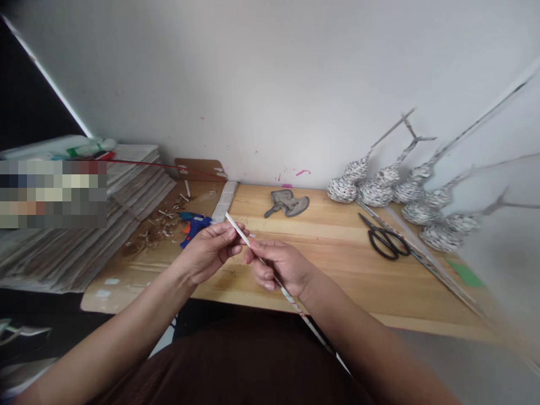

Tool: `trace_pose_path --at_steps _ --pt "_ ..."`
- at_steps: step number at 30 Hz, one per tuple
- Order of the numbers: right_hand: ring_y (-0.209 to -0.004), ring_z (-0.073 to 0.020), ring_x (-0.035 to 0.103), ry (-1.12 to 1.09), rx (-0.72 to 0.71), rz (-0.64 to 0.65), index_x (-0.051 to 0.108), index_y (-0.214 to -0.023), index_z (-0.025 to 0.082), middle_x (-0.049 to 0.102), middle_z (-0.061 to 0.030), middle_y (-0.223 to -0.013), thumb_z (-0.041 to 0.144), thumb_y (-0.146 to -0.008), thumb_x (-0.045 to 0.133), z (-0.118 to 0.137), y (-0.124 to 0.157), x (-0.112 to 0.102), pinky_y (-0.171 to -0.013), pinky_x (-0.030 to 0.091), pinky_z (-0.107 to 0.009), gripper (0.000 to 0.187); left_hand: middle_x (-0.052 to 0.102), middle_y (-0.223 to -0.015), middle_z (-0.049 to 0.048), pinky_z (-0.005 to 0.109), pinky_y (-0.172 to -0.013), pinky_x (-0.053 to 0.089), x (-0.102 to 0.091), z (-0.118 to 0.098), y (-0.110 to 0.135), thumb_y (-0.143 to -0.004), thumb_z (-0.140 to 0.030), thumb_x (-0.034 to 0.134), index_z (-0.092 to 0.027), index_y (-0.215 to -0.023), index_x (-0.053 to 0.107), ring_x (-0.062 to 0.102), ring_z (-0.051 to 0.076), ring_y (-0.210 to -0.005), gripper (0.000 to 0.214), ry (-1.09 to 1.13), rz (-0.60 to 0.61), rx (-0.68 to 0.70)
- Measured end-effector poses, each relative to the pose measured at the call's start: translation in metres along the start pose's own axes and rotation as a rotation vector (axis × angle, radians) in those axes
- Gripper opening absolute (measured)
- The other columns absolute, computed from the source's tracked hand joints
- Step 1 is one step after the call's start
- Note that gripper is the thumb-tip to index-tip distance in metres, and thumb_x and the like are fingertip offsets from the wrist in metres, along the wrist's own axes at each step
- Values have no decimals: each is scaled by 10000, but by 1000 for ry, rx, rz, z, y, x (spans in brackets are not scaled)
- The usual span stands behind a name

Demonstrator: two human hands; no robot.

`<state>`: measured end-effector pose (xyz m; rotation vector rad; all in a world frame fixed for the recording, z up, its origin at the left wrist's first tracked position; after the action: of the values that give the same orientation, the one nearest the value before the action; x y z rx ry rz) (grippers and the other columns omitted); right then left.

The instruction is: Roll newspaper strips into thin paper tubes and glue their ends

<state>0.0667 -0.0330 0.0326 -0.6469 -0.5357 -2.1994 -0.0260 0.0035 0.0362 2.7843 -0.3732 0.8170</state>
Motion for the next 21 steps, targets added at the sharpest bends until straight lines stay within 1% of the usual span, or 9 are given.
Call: trace_pose_path --at_steps 3,6,9,12,14,15,17,21 --pt "-315 -59 299 9 -15 -39 593 -796 151 389 85 -394 394 -917 539 0 0 -4 -349 260 -173 277 747 -948 97 208 -699 554 2 1 0 -726 -237 802 -142 -1001 742 698 136 -788 298 -14 11 -10" --pt "-309 -60 303 52 -30 -59 582 -791 153 402 83 -398 424 -924 527 -2 -1 -7 -355 266 -181 307 743 -884 89 207 -674 546 1 1 -1 -720 -273 807 -133 -901 753 686 133 -754 235 -43 -5 -4" --pt "-310 -67 307 20 0 1 562 -783 161 386 87 -392 431 -923 519 -8 -1 -4 -358 258 -188 307 734 -853 82 179 -623 515 0 1 -1 -721 -279 807 -125 -825 753 656 111 -707 193 -95 -16 11" --pt "-314 -73 306 -44 37 95 541 -778 170 370 91 -392 423 -924 509 -14 -1 -1 -363 250 -194 293 732 -868 86 182 -595 496 2 2 -2 -728 -286 800 -128 -832 752 635 104 -671 195 -121 0 18" --pt "-321 -72 306 -56 40 114 542 -781 170 366 93 -399 429 -918 520 -16 -1 -1 -368 259 -195 294 733 -866 86 202 -595 500 4 3 -2 -734 -286 795 -141 -866 751 631 113 -663 201 -122 15 9" --pt "-326 -70 308 -45 34 100 551 -786 167 369 93 -406 443 -916 524 -16 -1 -3 -371 267 -195 306 734 -859 86 211 -598 502 5 4 -3 -734 -283 794 -144 -879 750 631 120 -667 206 -126 16 7" --pt "-345 -69 344 48 -1 22 581 -813 156 411 81 -433 481 -919 519 -13 0 -9 -379 298 -195 347 733 -835 88 212 -593 499 5 3 -4 -726 -283 800 -138 -874 748 628 125 -671 213 -141 -2 19" --pt "-421 -61 433 409 -115 -211 618 -894 148 510 51 -531 505 -931 509 2 12 -22 -439 370 -188 374 721 -786 69 168 -557 464 0 -3 -9 -682 -286 833 -123 -807 738 605 99 -648 226 -147 -92 82"
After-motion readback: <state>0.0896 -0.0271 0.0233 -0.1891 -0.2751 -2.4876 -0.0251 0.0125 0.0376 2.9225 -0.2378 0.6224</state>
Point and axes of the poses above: each hand's wrist, its own y-axis away from the middle knuckle, its own x-axis out of the palm, z = x × y, the point moved 9 cm from there along -y, towards the middle knuckle
